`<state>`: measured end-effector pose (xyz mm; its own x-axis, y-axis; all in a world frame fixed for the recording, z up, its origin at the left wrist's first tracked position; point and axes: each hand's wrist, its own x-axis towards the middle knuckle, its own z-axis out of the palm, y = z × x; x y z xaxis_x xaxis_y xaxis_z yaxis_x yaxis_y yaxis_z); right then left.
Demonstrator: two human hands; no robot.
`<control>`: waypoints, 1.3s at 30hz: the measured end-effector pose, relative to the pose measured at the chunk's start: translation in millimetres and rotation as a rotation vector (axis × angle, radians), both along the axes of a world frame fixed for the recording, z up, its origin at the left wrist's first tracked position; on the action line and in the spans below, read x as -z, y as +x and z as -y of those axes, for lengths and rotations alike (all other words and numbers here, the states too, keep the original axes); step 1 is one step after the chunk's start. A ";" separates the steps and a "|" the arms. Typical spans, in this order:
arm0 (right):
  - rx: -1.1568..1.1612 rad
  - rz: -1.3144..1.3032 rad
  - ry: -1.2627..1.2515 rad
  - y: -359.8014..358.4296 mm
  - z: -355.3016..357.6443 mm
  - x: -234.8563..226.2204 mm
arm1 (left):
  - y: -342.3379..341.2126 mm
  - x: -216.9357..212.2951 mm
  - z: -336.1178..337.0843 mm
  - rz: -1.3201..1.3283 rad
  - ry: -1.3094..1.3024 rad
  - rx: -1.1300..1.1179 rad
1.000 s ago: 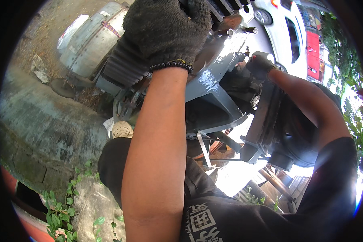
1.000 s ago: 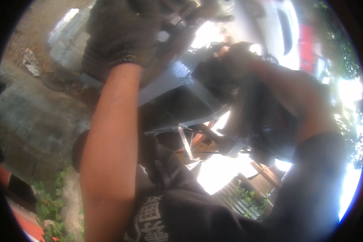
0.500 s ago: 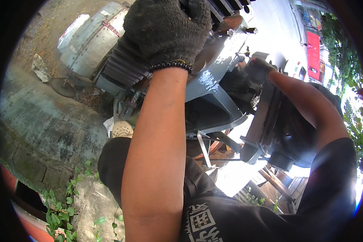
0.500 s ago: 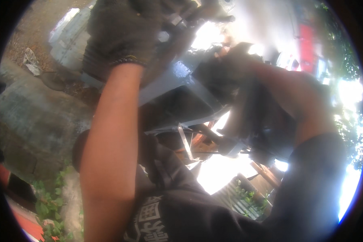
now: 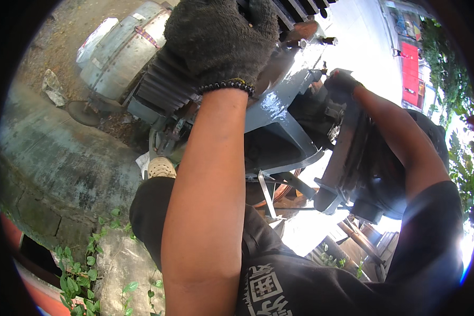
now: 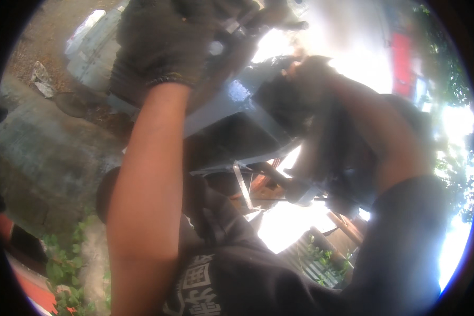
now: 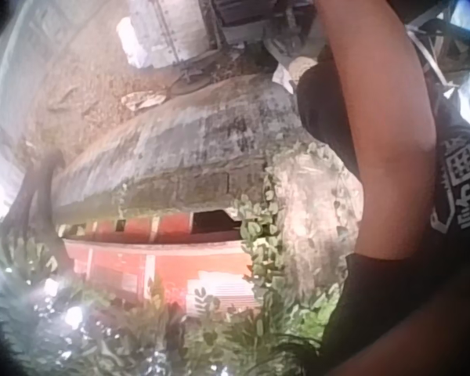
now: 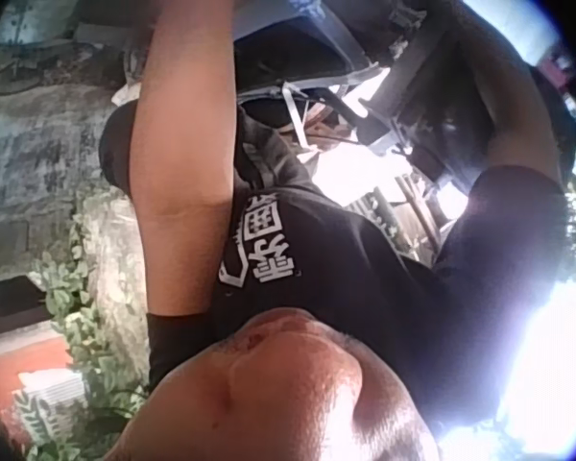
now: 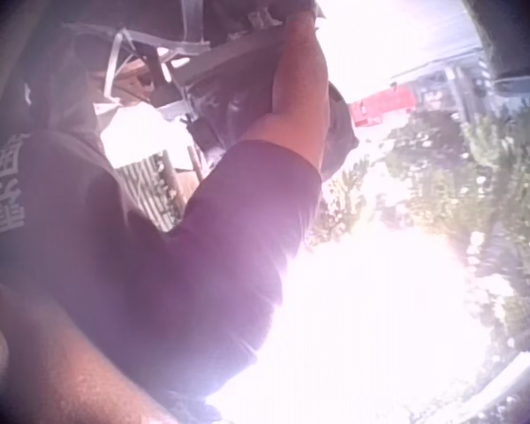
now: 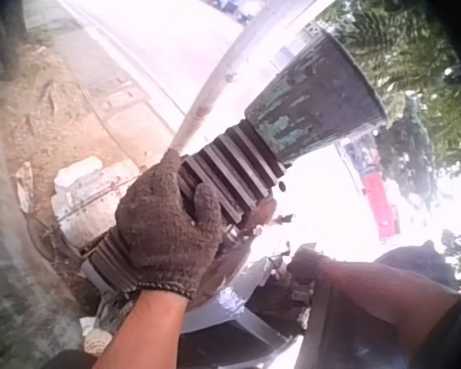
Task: The person uses a small paintbrush to apply grey paint to the metal frame of a stationary machine. They repeatedly dip the brush into a small container and carefully coat the surface around a large orange gear and the black motor housing.
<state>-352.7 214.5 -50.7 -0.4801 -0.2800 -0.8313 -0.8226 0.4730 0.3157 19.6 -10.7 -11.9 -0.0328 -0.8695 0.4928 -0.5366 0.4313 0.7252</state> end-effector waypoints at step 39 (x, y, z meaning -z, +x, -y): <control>-0.608 -0.174 -0.039 97.2 -2.3 -8.9 | -0.8 3.3 2.2 0.047 0.125 0.040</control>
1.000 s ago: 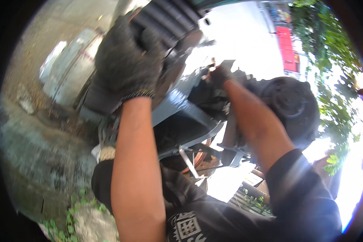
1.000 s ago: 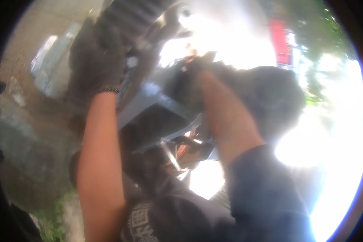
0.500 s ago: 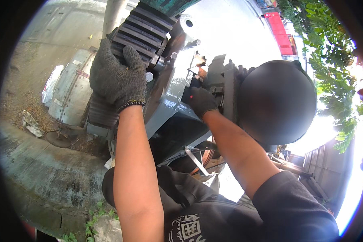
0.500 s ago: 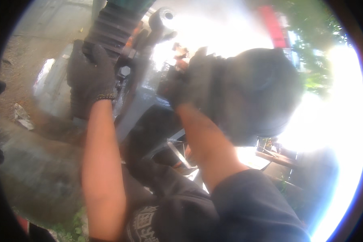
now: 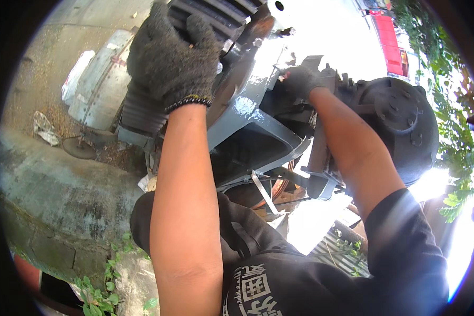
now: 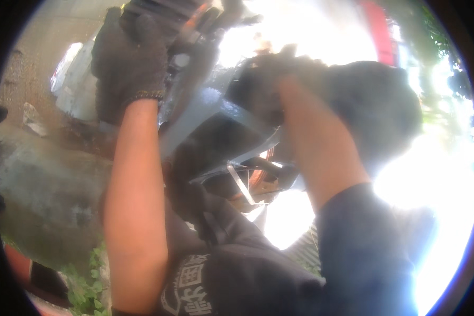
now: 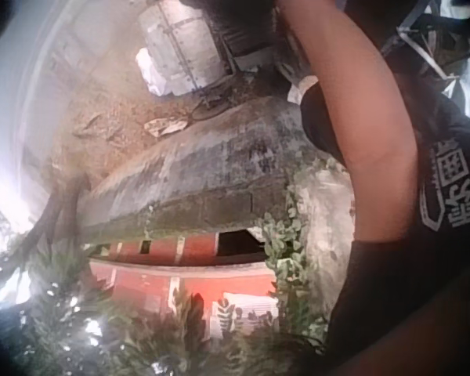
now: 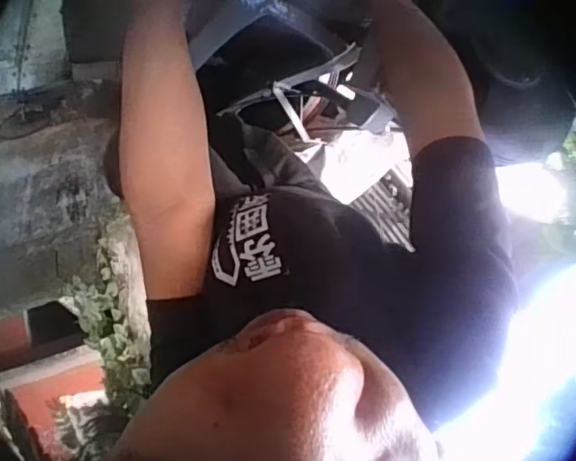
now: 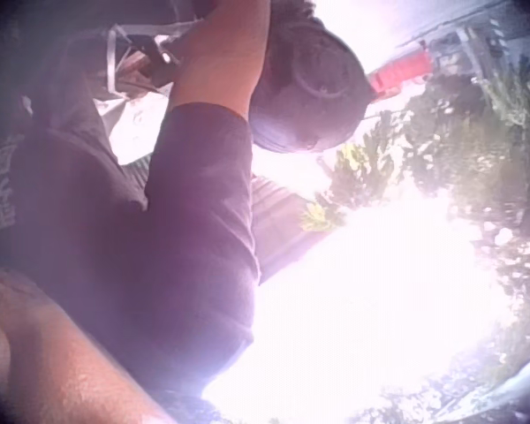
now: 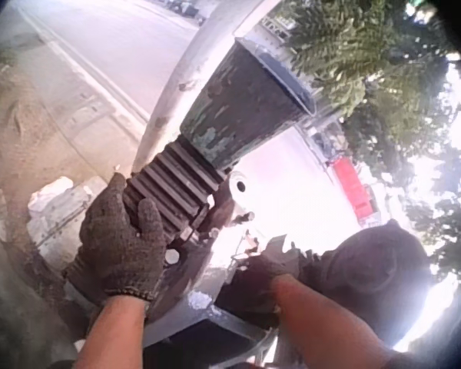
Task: The person uses a small paintbrush to apply grey paint to the metal frame of a stationary machine. They repeatedly dip the brush into a small container and carefully coat the surface around a large orange gear and the black motor housing.
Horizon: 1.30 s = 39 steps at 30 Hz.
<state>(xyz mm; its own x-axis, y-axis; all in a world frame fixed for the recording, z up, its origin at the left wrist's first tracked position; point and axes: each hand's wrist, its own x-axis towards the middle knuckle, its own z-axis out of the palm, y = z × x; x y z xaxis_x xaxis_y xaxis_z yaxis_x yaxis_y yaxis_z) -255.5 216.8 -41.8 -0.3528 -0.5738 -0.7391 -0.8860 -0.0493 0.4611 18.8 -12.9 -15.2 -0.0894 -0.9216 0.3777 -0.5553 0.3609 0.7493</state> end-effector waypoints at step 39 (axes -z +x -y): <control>-0.208 0.089 -0.016 -51.7 -25.7 27.8 | -0.8 -10.5 -5.4 -0.027 -0.044 -0.030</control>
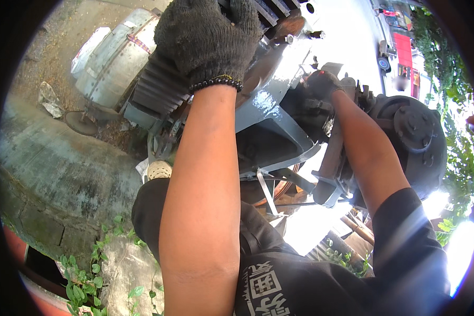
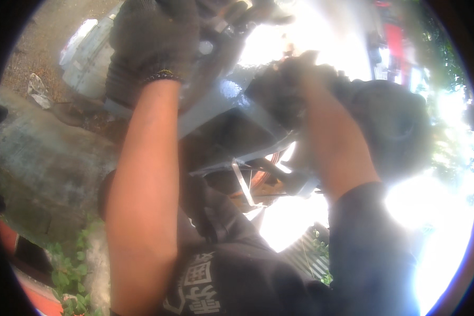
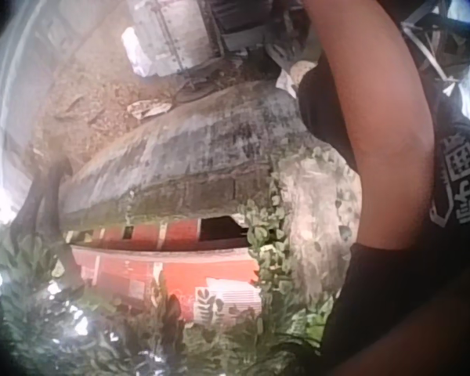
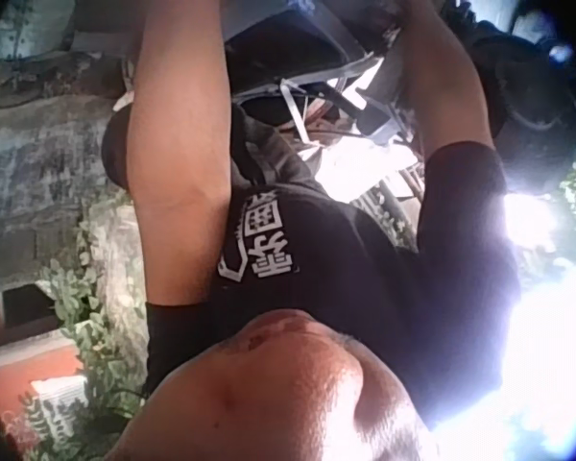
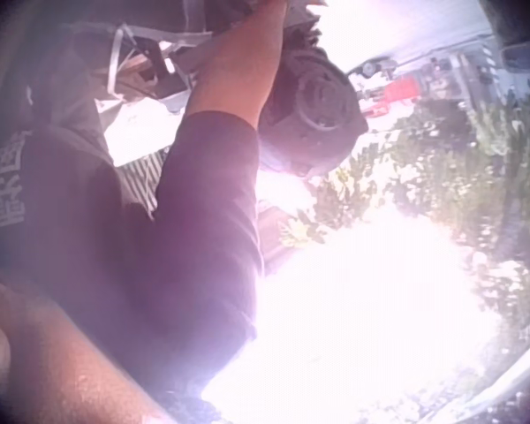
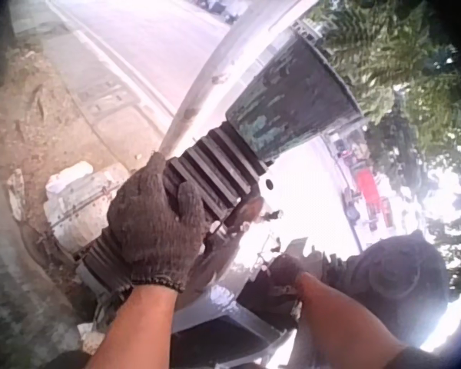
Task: The person uses a small paintbrush to apply grey paint to the metal frame of a stationary machine. They repeatedly dip the brush into a small container and carefully coat the surface around a large orange gear and the black motor housing.
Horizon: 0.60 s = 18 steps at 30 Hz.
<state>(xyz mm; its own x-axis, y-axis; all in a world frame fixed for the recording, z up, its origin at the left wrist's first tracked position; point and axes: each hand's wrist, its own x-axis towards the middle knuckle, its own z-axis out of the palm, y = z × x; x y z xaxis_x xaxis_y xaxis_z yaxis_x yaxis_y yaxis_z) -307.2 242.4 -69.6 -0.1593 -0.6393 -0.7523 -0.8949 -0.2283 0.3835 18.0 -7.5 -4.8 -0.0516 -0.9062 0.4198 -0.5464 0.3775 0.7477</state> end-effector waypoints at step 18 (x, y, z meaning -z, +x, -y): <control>0.007 -0.148 0.141 17.7 -4.6 5.4 | 0.5 0.3 0.1 0.004 0.003 0.009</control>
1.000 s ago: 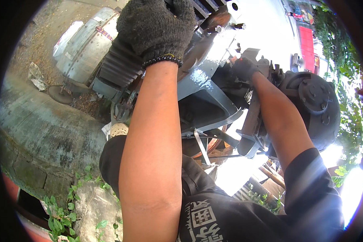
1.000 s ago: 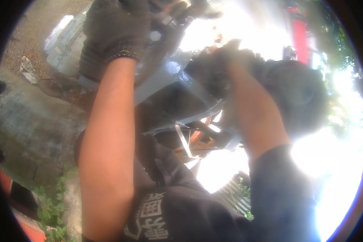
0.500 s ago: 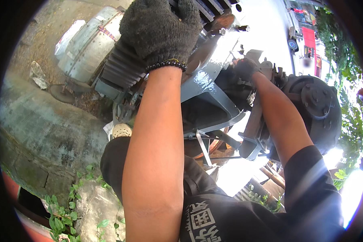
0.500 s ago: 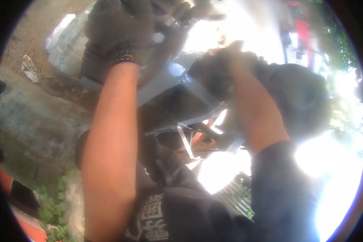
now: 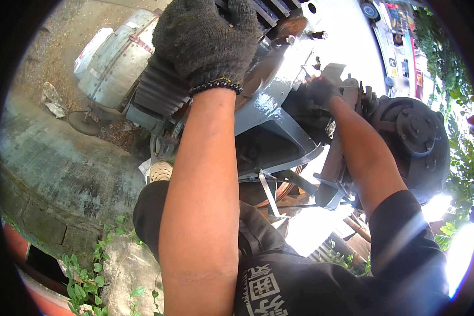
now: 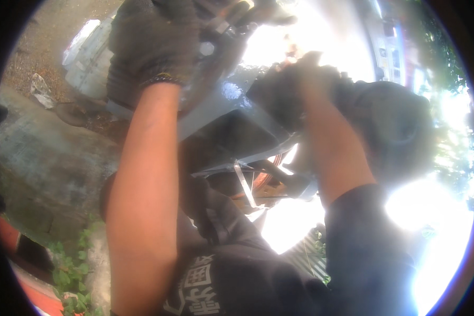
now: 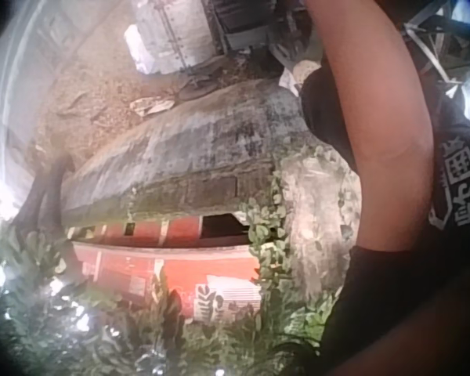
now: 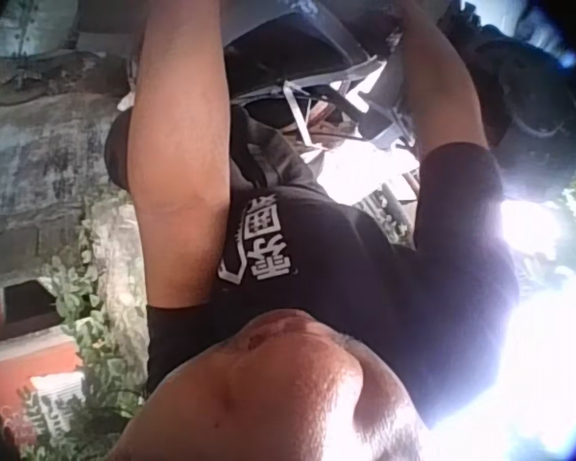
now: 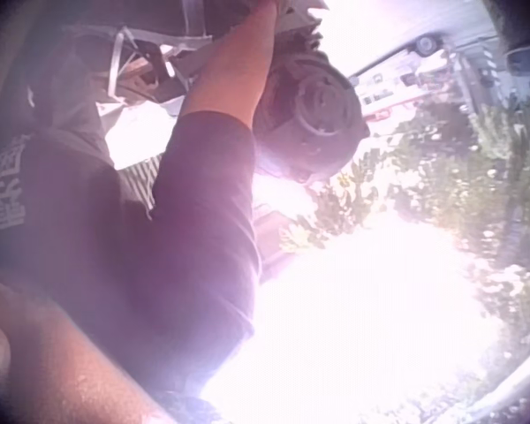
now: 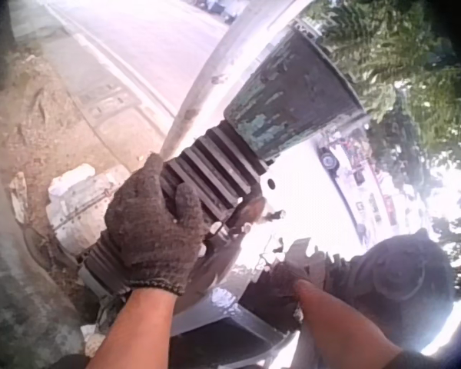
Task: The person uses a small paintbrush to apply grey paint to the metal frame of a stationary machine. They repeatedly dip the brush into a small container and carefully coat the surface around a large orange gear and the black motor housing.
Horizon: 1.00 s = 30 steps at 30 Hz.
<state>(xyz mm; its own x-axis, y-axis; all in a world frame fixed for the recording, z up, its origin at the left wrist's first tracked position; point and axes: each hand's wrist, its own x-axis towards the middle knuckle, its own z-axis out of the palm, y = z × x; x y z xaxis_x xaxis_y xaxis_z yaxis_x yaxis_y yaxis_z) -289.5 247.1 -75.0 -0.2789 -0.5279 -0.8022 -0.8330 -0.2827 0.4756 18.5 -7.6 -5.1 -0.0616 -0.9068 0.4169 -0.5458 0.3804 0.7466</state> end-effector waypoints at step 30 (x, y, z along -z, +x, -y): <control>0.093 0.103 -0.049 0.1 -7.6 -5.0 | -4.1 -18.5 -3.8 0.152 0.256 0.035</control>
